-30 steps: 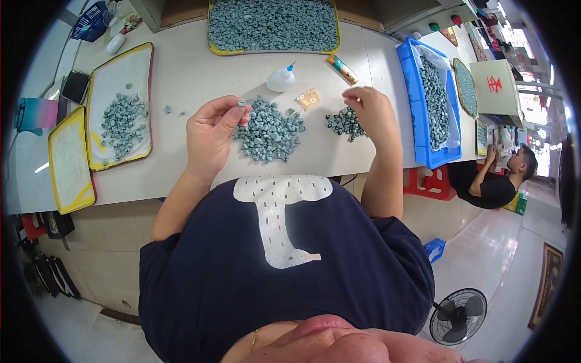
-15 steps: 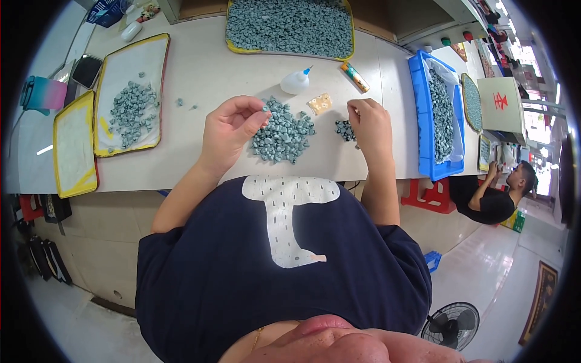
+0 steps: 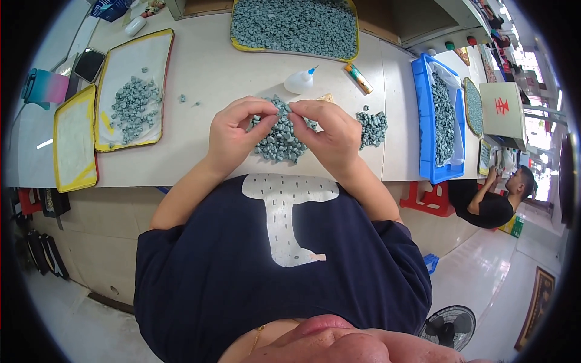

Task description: Applying glue to small green plastic parts and assembling them into larger components.

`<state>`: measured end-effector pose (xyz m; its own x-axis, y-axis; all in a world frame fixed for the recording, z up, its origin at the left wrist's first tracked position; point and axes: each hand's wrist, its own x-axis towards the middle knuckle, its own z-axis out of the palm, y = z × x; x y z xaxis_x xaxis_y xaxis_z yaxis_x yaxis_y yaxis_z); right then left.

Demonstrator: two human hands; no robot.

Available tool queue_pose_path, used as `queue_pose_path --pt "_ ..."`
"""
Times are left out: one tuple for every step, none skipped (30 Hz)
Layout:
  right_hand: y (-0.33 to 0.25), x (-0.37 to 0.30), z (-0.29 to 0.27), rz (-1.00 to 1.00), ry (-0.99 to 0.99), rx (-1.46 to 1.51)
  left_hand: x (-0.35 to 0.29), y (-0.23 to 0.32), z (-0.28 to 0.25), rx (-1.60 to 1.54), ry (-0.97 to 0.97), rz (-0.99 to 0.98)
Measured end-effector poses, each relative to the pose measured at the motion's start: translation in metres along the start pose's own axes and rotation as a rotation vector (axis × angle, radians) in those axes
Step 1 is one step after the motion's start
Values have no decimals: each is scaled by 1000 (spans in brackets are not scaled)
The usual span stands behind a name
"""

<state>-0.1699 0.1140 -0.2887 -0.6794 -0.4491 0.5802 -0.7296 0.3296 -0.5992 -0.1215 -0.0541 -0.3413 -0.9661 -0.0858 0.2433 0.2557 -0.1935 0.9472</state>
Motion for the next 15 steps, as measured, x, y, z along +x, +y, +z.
queue_pose_path --pt "0 0 3 -13 3 -14 1 0 -1 29 0 31" --pt "-1 0 4 -26 7 -30 1 0 -1 28 2 31" --pt "0 -1 6 -26 5 -30 2 0 -2 78 5 58" --pt "1 -3 7 -51 4 -41 2 1 -2 129 7 85" --pt "2 -4 8 -77 3 -52 2 2 -2 180 10 112" --pt "3 -4 9 -103 4 -62 3 3 -1 181 10 113" --pt "4 -4 10 -102 1 -62 3 3 -2 222 17 131" --pt "5 -3 11 -135 0 -75 4 3 -2 264 25 150" --pt "6 -3 12 -169 -1 -88 4 3 -3 305 32 168" --pt "6 -3 12 -202 -2 -101 4 2 -3 304 34 166" --pt "7 -3 13 -201 -5 -101 4 2 -3 316 40 175" --pt "7 -3 14 -218 0 -107 4 3 -3 331 46 188" --pt "7 -4 14 -234 4 -113 4 4 -3 346 52 200" --pt "8 -4 14 -250 7 -119 4 4 -3 347 54 202" --pt "8 -4 15 -252 7 -119 4 4 -3 363 51 225"
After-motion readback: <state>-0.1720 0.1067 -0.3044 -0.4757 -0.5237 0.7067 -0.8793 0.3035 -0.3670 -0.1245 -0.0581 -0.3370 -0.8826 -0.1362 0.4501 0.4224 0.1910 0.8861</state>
